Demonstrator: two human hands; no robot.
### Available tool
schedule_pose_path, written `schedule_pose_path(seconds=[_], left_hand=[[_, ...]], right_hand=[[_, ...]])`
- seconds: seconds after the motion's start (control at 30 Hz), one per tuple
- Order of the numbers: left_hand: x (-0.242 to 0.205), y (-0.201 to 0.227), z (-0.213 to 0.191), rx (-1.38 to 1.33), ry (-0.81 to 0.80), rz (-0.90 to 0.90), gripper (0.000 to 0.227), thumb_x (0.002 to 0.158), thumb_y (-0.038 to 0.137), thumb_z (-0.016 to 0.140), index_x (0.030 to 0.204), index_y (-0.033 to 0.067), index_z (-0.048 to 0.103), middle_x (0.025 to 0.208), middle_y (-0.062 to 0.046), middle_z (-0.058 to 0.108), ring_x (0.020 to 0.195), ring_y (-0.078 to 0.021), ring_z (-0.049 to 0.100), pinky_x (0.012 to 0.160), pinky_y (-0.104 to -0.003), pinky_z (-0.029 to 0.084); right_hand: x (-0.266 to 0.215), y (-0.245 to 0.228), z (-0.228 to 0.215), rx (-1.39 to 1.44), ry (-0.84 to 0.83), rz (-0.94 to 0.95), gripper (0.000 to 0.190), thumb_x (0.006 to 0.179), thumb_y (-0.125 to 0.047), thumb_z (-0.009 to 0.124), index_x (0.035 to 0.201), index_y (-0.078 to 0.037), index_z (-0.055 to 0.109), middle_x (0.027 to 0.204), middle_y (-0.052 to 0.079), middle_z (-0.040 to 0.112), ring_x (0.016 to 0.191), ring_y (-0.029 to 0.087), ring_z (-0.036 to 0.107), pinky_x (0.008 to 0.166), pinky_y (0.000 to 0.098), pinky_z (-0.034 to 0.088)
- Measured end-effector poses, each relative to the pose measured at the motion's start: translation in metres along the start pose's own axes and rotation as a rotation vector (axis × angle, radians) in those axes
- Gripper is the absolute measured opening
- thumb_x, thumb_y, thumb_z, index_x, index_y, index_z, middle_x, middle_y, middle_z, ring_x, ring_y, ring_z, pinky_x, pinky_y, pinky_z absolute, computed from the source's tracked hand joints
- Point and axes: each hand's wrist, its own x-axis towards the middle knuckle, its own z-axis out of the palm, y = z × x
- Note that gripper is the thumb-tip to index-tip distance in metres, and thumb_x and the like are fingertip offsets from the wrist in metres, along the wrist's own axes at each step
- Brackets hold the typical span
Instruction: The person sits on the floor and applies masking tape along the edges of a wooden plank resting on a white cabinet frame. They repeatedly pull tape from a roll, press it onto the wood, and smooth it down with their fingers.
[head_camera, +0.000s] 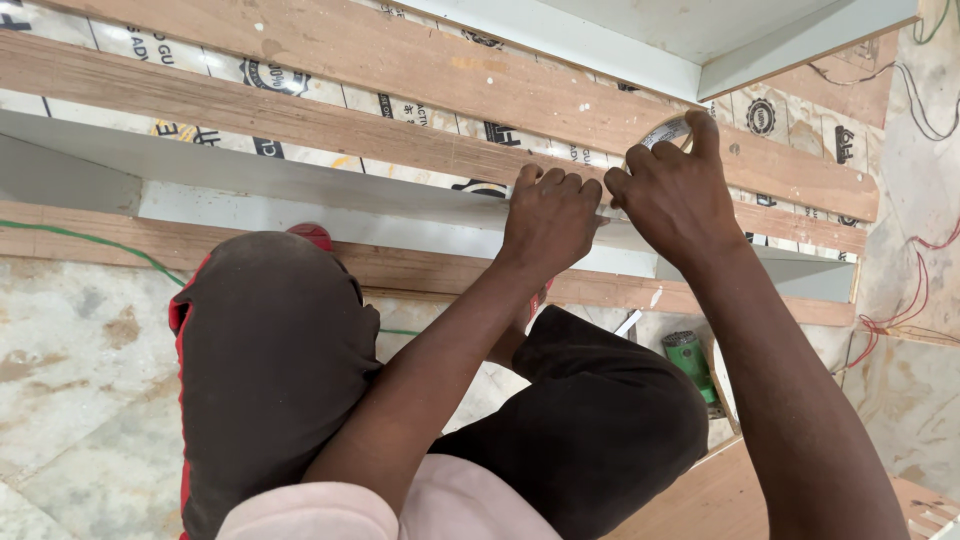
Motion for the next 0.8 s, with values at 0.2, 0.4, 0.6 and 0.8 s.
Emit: schedule_pose_path(seconds=[0.2,0.4,0.6,0.8], left_hand=[[0.008,0.004,-0.012,-0.071,-0.121,-0.098,0.029,0.079,0.037,0.081,0.088,0.0099,0.074,0.079,-0.006,0.071,0.088,-0.0228,0.067,0.083,-0.041,0.042],[0.013,0.006,-0.017,-0.080,-0.217,-0.148,0.031,0.080,0.038,0.082,0.088,0.0100,0.074,0.080,-0.005,0.071,0.088,-0.0218,0.067,0.080,-0.041,0.043],[0.013,0.005,-0.017,-0.081,-0.183,-0.131,0.031,0.076,0.038,0.083,0.086,0.0100,0.073,0.078,-0.005,0.071,0.085,-0.0221,0.067,0.076,-0.042,0.043],[0.007,0.003,-0.014,-0.052,-0.123,-0.077,0.035,0.077,0.038,0.084,0.088,0.0088,0.067,0.075,-0.006,0.069,0.081,-0.0229,0.067,0.072,-0.040,0.044]], right_hand=[[0.007,0.005,0.004,0.030,-0.020,0.006,0.012,0.089,-0.033,0.075,0.085,-0.022,0.075,0.080,-0.001,0.070,0.086,0.019,0.072,0.118,0.0565,0.033],[0.012,0.007,0.013,0.060,-0.029,0.005,0.014,0.088,-0.035,0.077,0.088,-0.021,0.076,0.082,0.000,0.071,0.087,0.019,0.072,0.120,0.0582,0.031],[0.017,0.010,0.014,0.082,-0.032,-0.010,0.017,0.085,-0.037,0.077,0.087,-0.021,0.075,0.082,0.000,0.070,0.089,0.020,0.073,0.119,0.0587,0.031],[0.021,0.017,0.018,0.051,-0.003,-0.074,0.027,0.081,-0.045,0.078,0.089,-0.020,0.071,0.081,-0.002,0.069,0.092,0.019,0.071,0.115,0.0552,0.035]])
